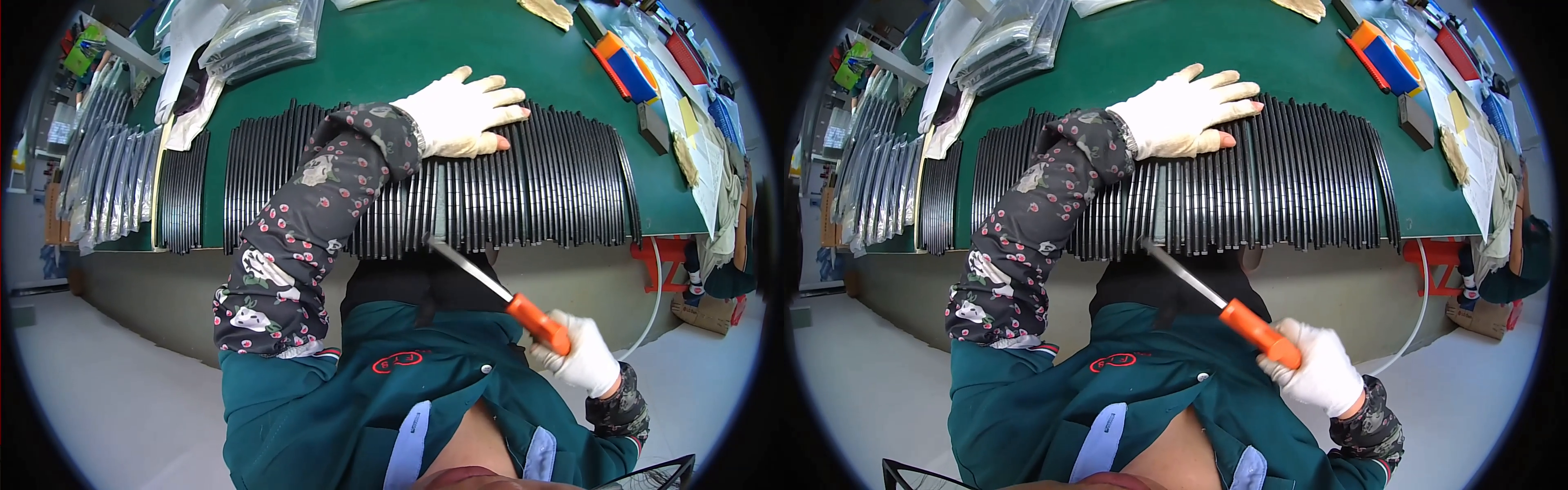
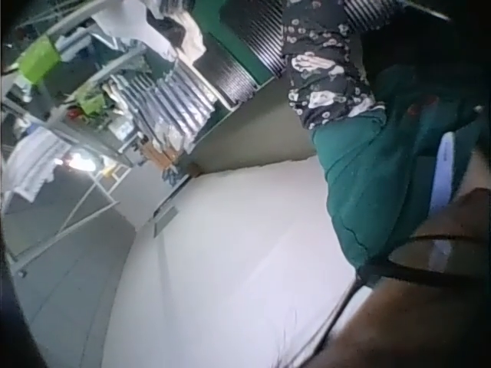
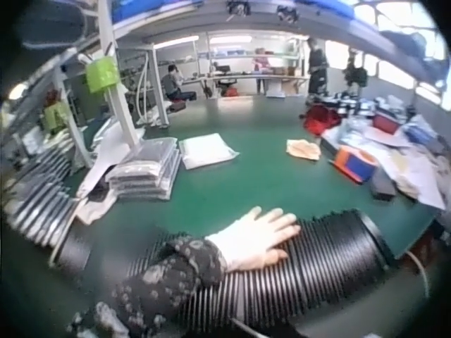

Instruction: Cleaning a row of industrial fins with an air nozzle and recording progress on a log sheet.

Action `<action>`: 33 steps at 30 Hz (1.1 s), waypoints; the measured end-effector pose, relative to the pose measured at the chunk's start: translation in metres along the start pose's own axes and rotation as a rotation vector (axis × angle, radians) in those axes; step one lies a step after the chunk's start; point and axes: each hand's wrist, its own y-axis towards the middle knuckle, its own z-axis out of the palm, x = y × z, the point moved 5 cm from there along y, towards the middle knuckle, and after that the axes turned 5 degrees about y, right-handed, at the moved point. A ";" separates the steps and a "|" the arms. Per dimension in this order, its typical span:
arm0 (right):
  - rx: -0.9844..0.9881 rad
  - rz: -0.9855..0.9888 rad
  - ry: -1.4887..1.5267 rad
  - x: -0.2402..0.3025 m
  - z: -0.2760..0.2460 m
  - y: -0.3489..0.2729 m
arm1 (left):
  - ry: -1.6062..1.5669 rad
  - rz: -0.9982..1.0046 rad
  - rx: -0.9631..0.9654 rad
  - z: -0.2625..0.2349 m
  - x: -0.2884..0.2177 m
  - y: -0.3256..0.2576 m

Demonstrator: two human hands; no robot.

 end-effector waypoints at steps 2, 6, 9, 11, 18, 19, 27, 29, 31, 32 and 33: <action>-0.045 0.118 -0.036 -0.005 -0.002 0.000 | -0.002 -0.005 0.010 0.001 0.000 0.001; -0.035 0.114 -0.029 -0.007 -0.002 0.000 | -0.018 0.005 -0.004 -0.002 0.000 0.000; -0.051 0.091 0.113 -0.012 -0.005 -0.002 | -0.033 -0.012 0.005 -0.006 0.004 -0.003; -0.090 0.080 0.208 -0.014 -0.006 -0.005 | -0.057 -0.020 -0.116 -0.016 0.006 -0.009; -0.127 0.071 0.177 -0.004 -0.009 0.002 | -0.109 -0.103 -0.017 -0.050 0.073 -0.098; -0.083 0.127 0.169 0.006 -0.009 0.007 | -0.079 -0.124 0.059 -0.043 0.077 -0.112; -0.196 0.023 -0.155 0.035 -0.033 0.023 | 0.003 -0.216 0.172 -0.027 0.065 -0.139; -0.192 0.051 -0.247 0.043 -0.042 0.027 | 0.008 -0.213 0.161 -0.026 0.066 -0.139; -0.156 0.099 -0.299 0.054 -0.049 0.034 | 0.007 -0.226 0.171 -0.026 0.066 -0.140; -0.177 0.112 -0.314 0.059 -0.054 0.037 | 0.010 -0.238 0.183 -0.027 0.066 -0.140; -0.232 0.056 -0.329 0.059 -0.061 0.041 | 0.008 -0.243 0.185 -0.028 0.065 -0.140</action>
